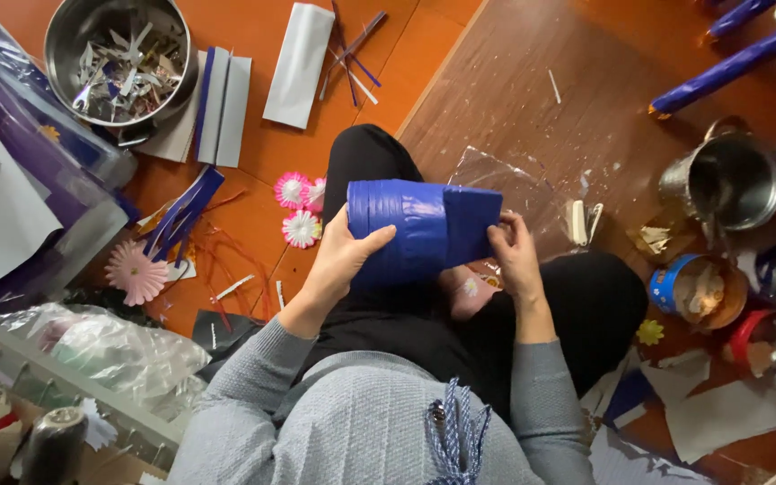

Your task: Assembling decorative paper crowns by gluing colorful paper cutouts onto blue cylindrical bases.

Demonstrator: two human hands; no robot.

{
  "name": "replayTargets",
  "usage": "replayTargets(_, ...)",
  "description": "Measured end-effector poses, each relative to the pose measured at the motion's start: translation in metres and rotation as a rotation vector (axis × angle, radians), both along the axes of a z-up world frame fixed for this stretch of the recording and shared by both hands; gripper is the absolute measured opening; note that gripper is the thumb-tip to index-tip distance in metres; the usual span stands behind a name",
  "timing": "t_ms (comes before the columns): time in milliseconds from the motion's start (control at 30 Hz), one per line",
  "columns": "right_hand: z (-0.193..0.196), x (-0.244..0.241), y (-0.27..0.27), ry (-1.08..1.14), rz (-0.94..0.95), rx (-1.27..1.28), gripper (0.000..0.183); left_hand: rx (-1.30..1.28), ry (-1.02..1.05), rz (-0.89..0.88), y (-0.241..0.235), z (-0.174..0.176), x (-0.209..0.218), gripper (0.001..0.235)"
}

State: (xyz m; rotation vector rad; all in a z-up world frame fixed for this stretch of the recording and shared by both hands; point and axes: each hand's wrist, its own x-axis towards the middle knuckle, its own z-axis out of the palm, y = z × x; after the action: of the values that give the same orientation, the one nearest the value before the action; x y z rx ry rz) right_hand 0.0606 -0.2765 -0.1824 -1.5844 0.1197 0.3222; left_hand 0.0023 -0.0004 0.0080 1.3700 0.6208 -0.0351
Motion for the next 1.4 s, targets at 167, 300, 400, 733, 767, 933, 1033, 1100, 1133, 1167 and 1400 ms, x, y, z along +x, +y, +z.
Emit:
replayTargets(167, 0.056, -0.010, 0.027, -0.099, -0.024, 0.250, 0.046, -0.002, 0.096, -0.019, 0.013, -0.003, 0.001, 0.043)
replayTargets(300, 0.045, -0.005, 0.030, -0.069, -0.013, 0.286, 0.046, 0.005, 0.103, 0.007, 0.029, -0.005, 0.009, 0.041)
replayTargets(400, 0.036, 0.006, 0.030, -0.034, -0.092, 0.348, 0.046, -0.034, 0.088, 0.087, 0.043, 0.008, 0.013, 0.042)
replayTargets(733, 0.038, 0.103, 0.066, 0.287, -0.273, 0.842, 0.008, 0.086, -0.134, 0.334, 0.094, 0.051, 0.003, 0.027)
replayTargets(767, 0.029, 0.109, 0.080, 0.372, -0.092, 0.733, 0.016, 0.049, -0.112, 0.307, 0.088, 0.052, 0.004, 0.025)
replayTargets(933, 0.042, 0.058, 0.112, 0.135, 0.247, 0.349, 0.045, -0.099, -0.063, 0.290, 0.087, 0.014, 0.003, 0.027)
replayTargets(1033, 0.062, 0.049, 0.105, 0.146, 0.272, 0.354, 0.047, -0.126, -0.051, 0.273, 0.092, 0.000, 0.003, 0.028)
replayTargets(1100, 0.062, 0.049, 0.098, 0.148, 0.283, 0.333, 0.047, -0.137, -0.052, 0.280, 0.095, -0.010, 0.004, 0.030)
replayTargets(1133, 0.060, 0.052, 0.097, 0.144, 0.275, 0.341, 0.045, -0.161, -0.048, 0.276, 0.095, -0.010, 0.005, 0.031)
replayTargets(1167, 0.057, 0.054, 0.096, 0.141, 0.267, 0.348, 0.044, -0.184, -0.045, 0.272, 0.096, -0.011, 0.006, 0.031)
replayTargets(1400, 0.060, 0.050, 0.090, 0.132, 0.212, 0.332, 0.045, -0.253, -0.051, 0.304, 0.091, -0.023, 0.007, 0.031)
